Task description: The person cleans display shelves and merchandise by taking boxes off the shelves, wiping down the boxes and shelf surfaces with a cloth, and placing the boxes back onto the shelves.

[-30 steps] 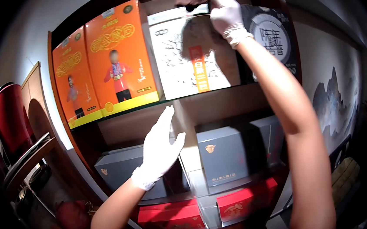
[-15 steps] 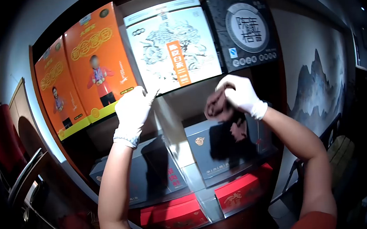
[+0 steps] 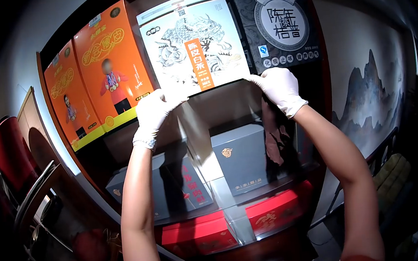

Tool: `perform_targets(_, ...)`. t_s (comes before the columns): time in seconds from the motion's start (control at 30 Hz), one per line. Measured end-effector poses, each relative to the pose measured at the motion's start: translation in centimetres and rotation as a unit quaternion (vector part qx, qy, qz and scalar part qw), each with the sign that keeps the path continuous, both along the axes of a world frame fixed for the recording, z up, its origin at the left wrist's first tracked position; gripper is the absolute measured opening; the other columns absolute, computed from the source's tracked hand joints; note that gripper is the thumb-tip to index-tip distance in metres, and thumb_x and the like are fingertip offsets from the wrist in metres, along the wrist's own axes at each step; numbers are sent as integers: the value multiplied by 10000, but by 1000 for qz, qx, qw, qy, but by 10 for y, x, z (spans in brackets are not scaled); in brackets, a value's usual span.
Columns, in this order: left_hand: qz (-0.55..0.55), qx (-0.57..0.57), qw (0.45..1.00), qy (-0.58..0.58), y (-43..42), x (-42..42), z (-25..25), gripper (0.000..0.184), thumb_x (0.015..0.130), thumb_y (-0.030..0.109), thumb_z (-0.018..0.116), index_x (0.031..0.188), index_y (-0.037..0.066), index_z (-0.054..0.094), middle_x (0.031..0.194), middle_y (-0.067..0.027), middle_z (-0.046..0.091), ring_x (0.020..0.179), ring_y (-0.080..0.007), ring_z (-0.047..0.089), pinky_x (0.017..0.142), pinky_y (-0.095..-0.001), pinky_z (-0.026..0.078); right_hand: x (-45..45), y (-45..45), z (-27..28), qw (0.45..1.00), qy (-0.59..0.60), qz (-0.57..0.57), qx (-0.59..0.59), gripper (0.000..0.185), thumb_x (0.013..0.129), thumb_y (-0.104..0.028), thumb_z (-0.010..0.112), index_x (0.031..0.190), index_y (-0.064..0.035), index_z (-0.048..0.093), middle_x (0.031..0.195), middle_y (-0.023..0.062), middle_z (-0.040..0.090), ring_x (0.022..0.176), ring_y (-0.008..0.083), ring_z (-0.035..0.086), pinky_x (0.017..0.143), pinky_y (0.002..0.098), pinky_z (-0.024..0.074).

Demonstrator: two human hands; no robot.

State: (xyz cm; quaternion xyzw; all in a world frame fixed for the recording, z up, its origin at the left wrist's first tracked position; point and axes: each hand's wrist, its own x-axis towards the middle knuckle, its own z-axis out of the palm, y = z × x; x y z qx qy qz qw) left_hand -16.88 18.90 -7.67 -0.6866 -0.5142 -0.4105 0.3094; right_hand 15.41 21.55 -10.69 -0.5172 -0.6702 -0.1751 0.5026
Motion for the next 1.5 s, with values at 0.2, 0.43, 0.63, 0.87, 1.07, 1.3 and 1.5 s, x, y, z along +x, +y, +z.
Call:
perform_targets(0.2,-43,26,999,-18,2,0,-5,591,684,671,714,844,101,728,712,-87,663,655,-226,645,631,-319,495,-2,12,-11,994,-41,-24,100,550,860,-587,545,689,-86,696,723,116,673,688,316,662,609,399,520)
perform_targets(0.43,-5,69,997,27,9,-2,-7,582,711,683,675,865,123,716,732,-85,653,678,-272,644,627,-344,496,-10,9,-12,995,22,-12,97,531,875,-518,609,693,-26,693,649,162,623,595,317,618,548,389,447)
perform_targets(0.63,28,195,970,-143,-45,-62,-33,303,882,394,648,817,98,626,711,-118,630,676,-299,631,648,-377,497,-90,-49,-35,945,12,297,134,244,881,-270,687,985,-50,712,819,147,682,715,242,667,671,329,509)
perform_targets(0.87,-111,168,930,-307,-53,-171,-27,352,902,78,539,1241,22,618,986,-103,657,923,-208,631,850,-278,473,-186,-58,10,952,-156,208,160,397,898,-332,620,1189,-62,611,868,149,670,826,306,649,752,395,508)
perform_targets(1.07,-167,63,913,-367,-55,-160,-11,481,867,84,520,1329,-51,508,1011,-184,652,918,-217,630,842,-268,467,-215,-57,20,968,-196,71,140,486,855,-348,677,1139,20,534,1033,248,613,944,404,604,827,464,472)
perform_targets(1.3,68,44,951,-299,-46,-131,6,550,792,163,499,1251,-139,502,1101,-322,628,1041,-403,629,912,-399,488,-224,-58,-15,970,-44,238,-37,858,851,-266,617,1484,78,151,1075,283,633,983,393,640,884,429,496)
perform_targets(1.5,139,77,922,-354,-44,-116,16,510,742,166,521,1165,-106,602,1116,-315,634,1093,-404,614,951,-408,476,-239,-32,-12,950,26,311,-22,856,839,-241,629,1446,153,172,1302,327,503,1160,397,560,971,391,464)
